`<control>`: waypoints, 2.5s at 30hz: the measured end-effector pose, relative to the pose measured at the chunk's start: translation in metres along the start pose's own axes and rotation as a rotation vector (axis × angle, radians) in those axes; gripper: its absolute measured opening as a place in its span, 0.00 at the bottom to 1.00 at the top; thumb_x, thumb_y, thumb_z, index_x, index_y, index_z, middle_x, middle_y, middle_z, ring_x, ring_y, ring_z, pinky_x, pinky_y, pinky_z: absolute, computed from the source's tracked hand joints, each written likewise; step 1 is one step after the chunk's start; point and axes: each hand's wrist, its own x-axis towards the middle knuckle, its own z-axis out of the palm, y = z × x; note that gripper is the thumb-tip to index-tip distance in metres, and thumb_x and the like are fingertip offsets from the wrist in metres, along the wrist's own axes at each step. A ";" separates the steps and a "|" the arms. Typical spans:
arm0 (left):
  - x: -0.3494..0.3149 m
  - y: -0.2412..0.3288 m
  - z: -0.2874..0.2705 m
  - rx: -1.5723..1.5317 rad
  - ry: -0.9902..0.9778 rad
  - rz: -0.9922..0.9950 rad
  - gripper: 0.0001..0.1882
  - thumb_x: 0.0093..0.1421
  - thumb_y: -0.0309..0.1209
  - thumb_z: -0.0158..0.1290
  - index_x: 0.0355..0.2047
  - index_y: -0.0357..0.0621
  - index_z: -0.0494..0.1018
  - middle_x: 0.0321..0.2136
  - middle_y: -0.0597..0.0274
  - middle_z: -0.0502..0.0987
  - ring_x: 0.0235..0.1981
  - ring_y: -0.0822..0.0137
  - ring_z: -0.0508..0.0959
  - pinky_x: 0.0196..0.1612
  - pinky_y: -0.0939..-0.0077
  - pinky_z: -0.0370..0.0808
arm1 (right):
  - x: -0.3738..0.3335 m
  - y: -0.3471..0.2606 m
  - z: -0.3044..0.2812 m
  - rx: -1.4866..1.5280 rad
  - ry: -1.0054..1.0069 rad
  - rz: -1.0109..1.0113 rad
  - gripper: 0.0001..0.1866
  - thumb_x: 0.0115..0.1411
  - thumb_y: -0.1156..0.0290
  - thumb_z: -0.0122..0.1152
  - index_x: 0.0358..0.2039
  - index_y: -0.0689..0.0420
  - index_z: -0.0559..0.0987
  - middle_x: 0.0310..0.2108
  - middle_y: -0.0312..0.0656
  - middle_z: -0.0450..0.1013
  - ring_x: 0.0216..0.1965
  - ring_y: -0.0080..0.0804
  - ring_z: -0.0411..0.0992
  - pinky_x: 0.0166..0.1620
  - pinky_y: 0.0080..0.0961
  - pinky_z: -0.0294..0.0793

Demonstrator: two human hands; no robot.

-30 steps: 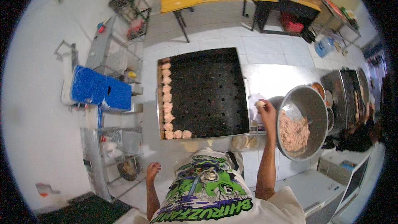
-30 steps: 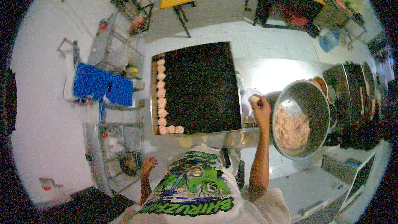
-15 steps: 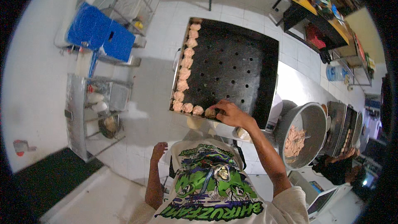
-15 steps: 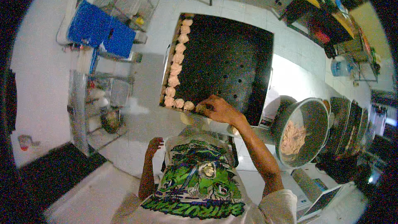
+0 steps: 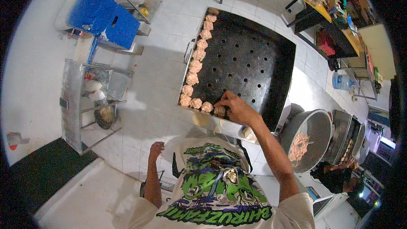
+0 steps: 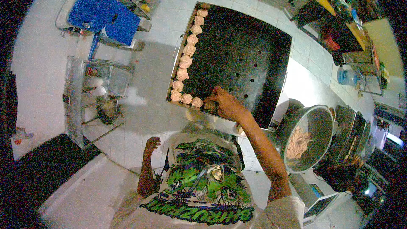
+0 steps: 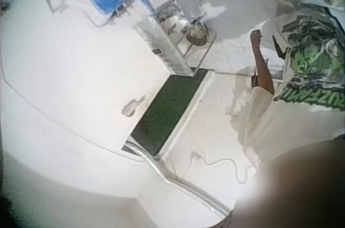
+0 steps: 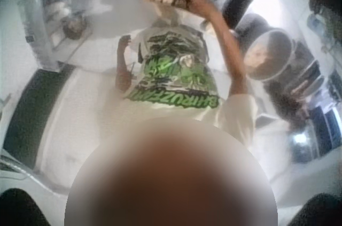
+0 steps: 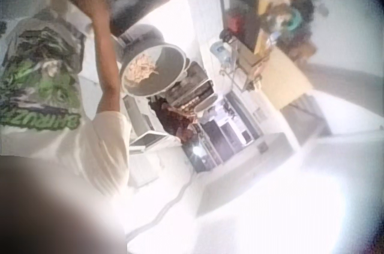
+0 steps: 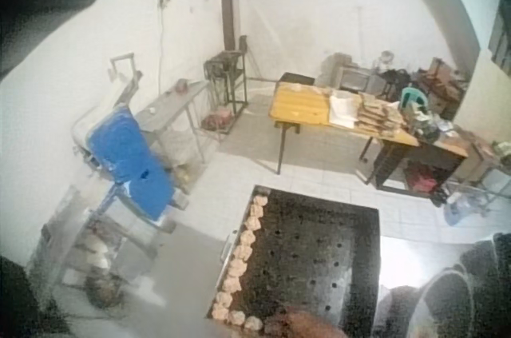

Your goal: The person scoops meat filling from a large metal bowl and places it onto round dough wrappers held in the left hand, then folds and seals each dumpling by hand. Finished dumplings are placed in rows on a perforated metal tray. The process repeats continuously throughout the clip.

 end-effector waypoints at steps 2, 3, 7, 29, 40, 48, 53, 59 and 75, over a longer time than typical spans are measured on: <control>0.006 0.022 0.006 0.112 0.047 -0.011 0.14 0.67 0.39 0.52 0.47 0.45 0.78 0.38 0.60 0.83 0.35 0.65 0.82 0.33 0.72 0.76 | 0.004 0.001 0.002 -0.077 0.000 -0.007 0.25 0.48 0.86 0.58 0.48 0.56 0.83 0.46 0.51 0.72 0.50 0.53 0.73 0.55 0.42 0.75; 0.007 0.030 0.007 0.089 0.027 -0.001 0.15 0.67 0.39 0.52 0.47 0.45 0.78 0.38 0.60 0.83 0.35 0.65 0.82 0.34 0.72 0.76 | 0.008 0.005 0.002 -0.068 -0.024 0.020 0.25 0.48 0.85 0.60 0.48 0.55 0.83 0.46 0.50 0.71 0.51 0.53 0.73 0.54 0.42 0.75; 0.009 0.052 0.016 0.016 -0.054 0.144 0.19 0.67 0.44 0.51 0.50 0.46 0.77 0.41 0.61 0.83 0.37 0.66 0.82 0.37 0.69 0.75 | 0.017 0.017 -0.001 -0.056 0.009 0.039 0.25 0.50 0.83 0.63 0.50 0.53 0.82 0.48 0.49 0.70 0.52 0.51 0.73 0.54 0.41 0.76; -0.002 0.054 0.018 0.398 0.001 0.501 0.13 0.66 0.35 0.56 0.48 0.42 0.77 0.40 0.60 0.83 0.37 0.65 0.83 0.38 0.68 0.79 | 0.005 0.026 0.004 -0.021 -0.153 -0.031 0.29 0.48 0.85 0.55 0.53 0.57 0.80 0.43 0.55 0.78 0.45 0.55 0.78 0.49 0.43 0.78; -0.106 0.240 0.362 0.956 -0.582 0.916 0.15 0.62 0.36 0.59 0.45 0.41 0.77 0.41 0.53 0.80 0.42 0.50 0.82 0.44 0.55 0.78 | -0.175 0.040 -0.073 0.170 0.607 0.309 0.18 0.62 0.77 0.62 0.53 0.60 0.79 0.44 0.44 0.78 0.42 0.32 0.76 0.45 0.29 0.76; -0.085 0.186 0.410 0.920 -0.226 0.997 0.14 0.57 0.35 0.63 0.40 0.45 0.74 0.41 0.55 0.77 0.42 0.47 0.79 0.45 0.51 0.76 | -0.370 0.058 -0.042 0.258 0.874 0.566 0.13 0.65 0.70 0.62 0.50 0.58 0.82 0.48 0.40 0.80 0.45 0.31 0.77 0.48 0.28 0.76; -0.056 0.190 0.312 0.884 0.432 1.124 0.17 0.54 0.30 0.64 0.43 0.42 0.75 0.44 0.52 0.75 0.49 0.46 0.75 0.55 0.55 0.71 | -0.416 0.089 -0.025 0.248 0.922 0.582 0.13 0.67 0.68 0.61 0.49 0.57 0.82 0.44 0.40 0.80 0.44 0.30 0.77 0.47 0.28 0.76; -0.038 0.179 0.263 1.119 0.495 1.089 0.18 0.55 0.34 0.65 0.45 0.43 0.75 0.45 0.57 0.76 0.51 0.52 0.74 0.52 0.55 0.71 | -0.408 0.084 -0.054 0.215 0.879 0.390 0.12 0.66 0.69 0.60 0.47 0.59 0.82 0.42 0.40 0.80 0.42 0.30 0.77 0.44 0.28 0.75; -0.121 0.126 0.512 1.281 -0.207 1.483 0.12 0.55 0.33 0.59 0.38 0.43 0.77 0.44 0.56 0.75 0.52 0.56 0.73 0.57 0.57 0.66 | -0.443 0.113 -0.049 0.064 0.881 0.402 0.13 0.63 0.69 0.63 0.47 0.57 0.82 0.44 0.45 0.79 0.45 0.39 0.76 0.45 0.33 0.76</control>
